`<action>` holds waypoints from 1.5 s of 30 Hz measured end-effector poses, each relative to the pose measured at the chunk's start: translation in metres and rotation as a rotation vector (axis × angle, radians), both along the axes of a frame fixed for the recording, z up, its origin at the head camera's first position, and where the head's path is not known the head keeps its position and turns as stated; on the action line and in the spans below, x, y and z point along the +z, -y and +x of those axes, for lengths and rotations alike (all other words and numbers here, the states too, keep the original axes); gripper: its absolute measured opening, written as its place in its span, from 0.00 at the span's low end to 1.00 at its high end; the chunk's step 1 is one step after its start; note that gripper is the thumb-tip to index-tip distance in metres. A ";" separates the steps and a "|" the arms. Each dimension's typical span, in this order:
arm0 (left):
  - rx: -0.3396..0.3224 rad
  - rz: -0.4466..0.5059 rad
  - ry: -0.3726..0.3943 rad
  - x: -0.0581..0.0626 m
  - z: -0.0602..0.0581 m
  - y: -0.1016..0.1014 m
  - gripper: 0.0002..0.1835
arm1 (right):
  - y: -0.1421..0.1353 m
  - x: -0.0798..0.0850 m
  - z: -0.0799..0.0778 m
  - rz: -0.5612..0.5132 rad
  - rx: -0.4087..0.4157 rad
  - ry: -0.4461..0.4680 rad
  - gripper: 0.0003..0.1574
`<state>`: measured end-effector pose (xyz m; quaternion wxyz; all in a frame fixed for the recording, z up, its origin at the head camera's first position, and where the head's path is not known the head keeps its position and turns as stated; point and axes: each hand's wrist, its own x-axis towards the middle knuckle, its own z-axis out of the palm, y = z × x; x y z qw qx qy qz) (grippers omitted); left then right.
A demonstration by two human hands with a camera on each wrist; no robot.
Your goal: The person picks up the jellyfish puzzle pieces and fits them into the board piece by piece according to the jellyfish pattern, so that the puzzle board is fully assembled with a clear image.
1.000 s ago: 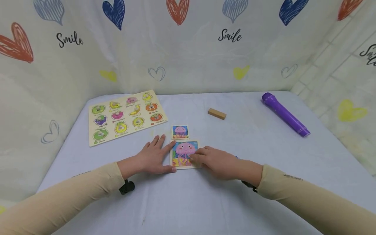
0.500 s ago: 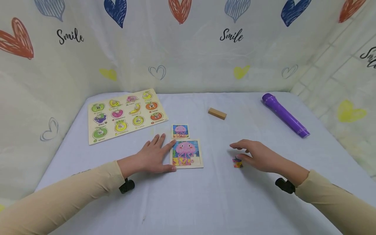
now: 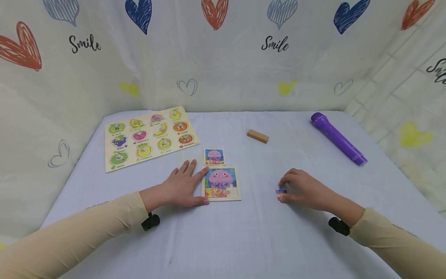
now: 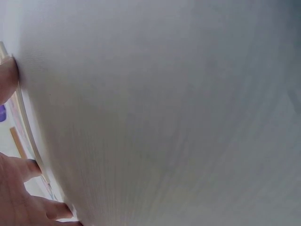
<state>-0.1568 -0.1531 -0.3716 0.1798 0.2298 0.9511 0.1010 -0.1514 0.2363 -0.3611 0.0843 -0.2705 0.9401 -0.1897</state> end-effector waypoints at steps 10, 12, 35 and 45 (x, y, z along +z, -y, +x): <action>-0.002 0.003 0.002 0.001 0.001 0.000 0.53 | 0.007 0.001 0.006 -0.077 -0.057 0.059 0.20; -0.002 0.005 0.002 0.002 0.001 -0.001 0.53 | 0.007 0.000 0.006 -0.111 -0.051 0.099 0.20; 0.000 0.004 0.008 0.002 0.003 -0.002 0.52 | 0.112 0.001 -0.019 -0.267 -0.194 0.371 0.08; -0.008 -0.003 -0.004 0.000 0.001 -0.001 0.52 | 0.132 -0.002 -0.018 -0.206 -0.240 0.368 0.10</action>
